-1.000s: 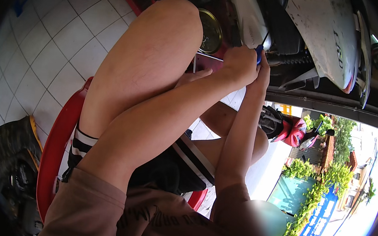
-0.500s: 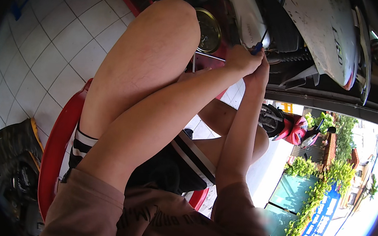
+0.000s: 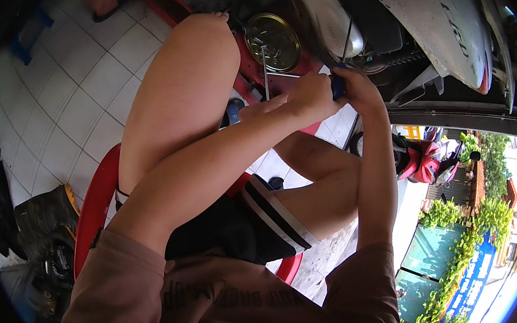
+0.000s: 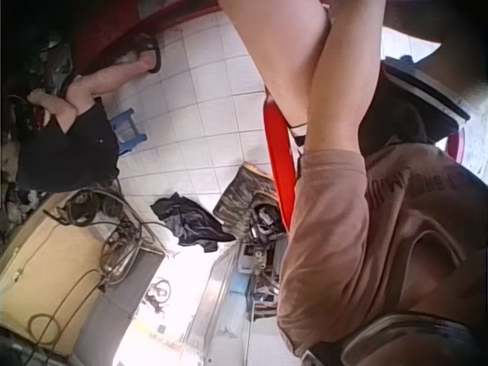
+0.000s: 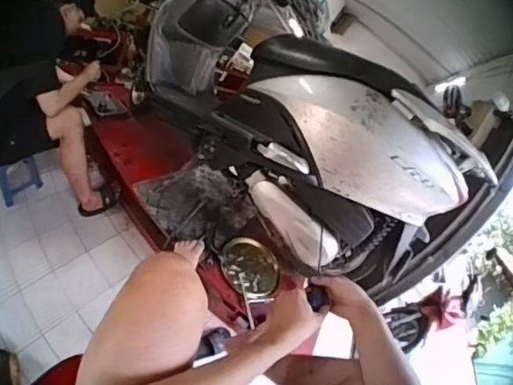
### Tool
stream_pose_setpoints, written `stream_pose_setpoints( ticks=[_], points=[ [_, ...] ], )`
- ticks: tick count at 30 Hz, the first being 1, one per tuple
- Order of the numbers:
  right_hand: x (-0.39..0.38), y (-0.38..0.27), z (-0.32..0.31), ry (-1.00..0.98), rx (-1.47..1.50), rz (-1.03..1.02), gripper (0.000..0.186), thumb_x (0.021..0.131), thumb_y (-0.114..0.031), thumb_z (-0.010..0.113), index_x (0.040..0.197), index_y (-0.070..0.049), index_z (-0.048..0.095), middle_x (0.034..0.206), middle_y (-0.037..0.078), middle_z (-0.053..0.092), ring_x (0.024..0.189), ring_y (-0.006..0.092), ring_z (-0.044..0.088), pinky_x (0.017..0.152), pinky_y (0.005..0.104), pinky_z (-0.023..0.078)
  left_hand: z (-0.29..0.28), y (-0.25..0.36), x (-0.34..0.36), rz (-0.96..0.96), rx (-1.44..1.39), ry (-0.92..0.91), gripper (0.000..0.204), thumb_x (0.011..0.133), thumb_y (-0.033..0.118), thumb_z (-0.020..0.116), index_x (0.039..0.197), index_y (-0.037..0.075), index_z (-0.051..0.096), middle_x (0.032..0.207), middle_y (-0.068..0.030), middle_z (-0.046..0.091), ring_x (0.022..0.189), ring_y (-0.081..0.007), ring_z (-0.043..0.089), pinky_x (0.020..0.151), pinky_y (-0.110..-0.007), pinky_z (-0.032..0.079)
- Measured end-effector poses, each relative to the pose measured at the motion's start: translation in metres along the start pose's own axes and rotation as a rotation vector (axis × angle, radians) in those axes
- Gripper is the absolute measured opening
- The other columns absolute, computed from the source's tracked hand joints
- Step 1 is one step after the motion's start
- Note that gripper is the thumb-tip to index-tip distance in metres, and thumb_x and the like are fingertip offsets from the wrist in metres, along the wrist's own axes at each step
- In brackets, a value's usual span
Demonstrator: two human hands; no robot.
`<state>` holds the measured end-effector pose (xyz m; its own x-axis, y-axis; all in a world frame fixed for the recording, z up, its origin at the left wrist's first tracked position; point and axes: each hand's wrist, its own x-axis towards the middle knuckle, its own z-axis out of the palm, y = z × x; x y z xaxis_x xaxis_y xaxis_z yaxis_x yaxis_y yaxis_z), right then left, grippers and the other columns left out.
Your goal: The person sits on a red stool and uses a screwdriver and a T-handle wrench to work on the engine area of a white motorcycle. They repeatedly tighten and loosen bolts on the engine casing while a second person sits nearby.
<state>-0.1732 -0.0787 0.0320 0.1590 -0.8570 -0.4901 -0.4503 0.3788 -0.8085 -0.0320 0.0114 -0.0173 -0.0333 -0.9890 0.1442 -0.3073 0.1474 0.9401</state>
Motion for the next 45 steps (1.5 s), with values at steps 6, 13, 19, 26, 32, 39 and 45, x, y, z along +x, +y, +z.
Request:
stream_pose_setpoints(
  ticks=[6, 13, 19, 26, 32, 39, 45],
  points=[
    [-0.034, -0.018, -0.025, 0.008, -0.858, -0.143, 0.020, 0.079, -0.015, 0.061, 0.082, 0.005, 0.061, 0.065, 0.006, 0.058, 0.059, 0.0111, 0.056, 0.057, 0.0272, 0.044, 0.049, -0.095, -0.004, 0.749, 0.801, -0.335, 0.047, 0.084, 0.043, 0.058, 0.097, -0.002, 0.065, 0.098, -0.0190, 0.066, 0.093, -0.0323, 0.063, 0.088, -0.043, 0.046],
    [-0.077, 0.005, -0.066, 0.250, -1.072, -0.120, 0.028, 0.077, -0.022, 0.063, 0.089, 0.004, 0.064, 0.065, 0.012, 0.060, 0.056, 0.0180, 0.058, 0.055, 0.0313, 0.048, -0.016, -0.140, 0.061, -0.209, 1.033, -0.682, 0.034, 0.078, 0.024, 0.064, 0.107, 0.005, 0.065, 0.115, -0.0152, 0.063, 0.107, -0.0280, 0.060, 0.088, -0.039, 0.050],
    [-0.102, 0.011, -0.074, 0.225, -0.964, -0.021, 0.032, 0.078, -0.022, 0.065, 0.102, -0.001, 0.065, 0.097, 0.019, 0.064, 0.086, 0.0308, 0.063, 0.077, 0.0382, 0.049, 0.024, -0.212, 0.141, -0.105, 0.888, -0.396, 0.030, 0.081, 0.023, 0.062, 0.102, 0.003, 0.065, 0.113, -0.0172, 0.062, 0.105, -0.0328, 0.060, 0.088, -0.041, 0.049],
    [-0.103, 0.037, -0.071, 0.249, -0.934, -0.154, 0.024, 0.077, -0.019, 0.066, 0.095, -0.003, 0.066, 0.088, 0.014, 0.065, 0.084, 0.0292, 0.061, 0.076, 0.0381, 0.049, 0.086, -0.242, 0.190, 0.113, 0.766, -0.137, 0.018, 0.082, 0.013, 0.059, 0.097, 0.007, 0.066, 0.102, -0.0141, 0.061, 0.096, -0.0332, 0.059, 0.083, -0.043, 0.049],
    [-0.103, 0.030, -0.065, 0.188, -0.932, -0.133, 0.018, 0.075, -0.015, 0.065, 0.088, -0.002, 0.066, 0.078, 0.014, 0.065, 0.080, 0.0303, 0.061, 0.074, 0.0388, 0.049, 0.109, -0.260, 0.212, 0.152, 0.792, 0.017, 0.014, 0.080, 0.019, 0.064, 0.092, 0.014, 0.070, 0.097, -0.0081, 0.060, 0.098, -0.0290, 0.054, 0.083, -0.040, 0.047],
    [-0.087, 0.030, -0.077, 0.003, -0.952, -0.055, 0.016, 0.076, -0.012, 0.063, 0.087, -0.001, 0.066, 0.079, 0.017, 0.065, 0.076, 0.0326, 0.063, 0.071, 0.0402, 0.049, 0.109, -0.268, 0.213, 0.271, 0.811, 0.064, 0.014, 0.072, 0.016, 0.070, 0.086, 0.013, 0.070, 0.091, -0.0068, 0.061, 0.092, -0.0285, 0.054, 0.082, -0.039, 0.045],
    [-0.079, 0.036, -0.077, 0.153, -0.865, -0.040, 0.016, 0.076, -0.016, 0.064, 0.082, -0.001, 0.067, 0.072, 0.018, 0.063, 0.070, 0.0348, 0.062, 0.067, 0.0396, 0.050, 0.107, -0.265, 0.215, 0.228, 0.602, 0.084, 0.008, 0.070, 0.008, 0.071, 0.078, 0.010, 0.069, 0.071, -0.0047, 0.066, 0.075, -0.0232, 0.060, 0.069, -0.036, 0.049]
  ],
)
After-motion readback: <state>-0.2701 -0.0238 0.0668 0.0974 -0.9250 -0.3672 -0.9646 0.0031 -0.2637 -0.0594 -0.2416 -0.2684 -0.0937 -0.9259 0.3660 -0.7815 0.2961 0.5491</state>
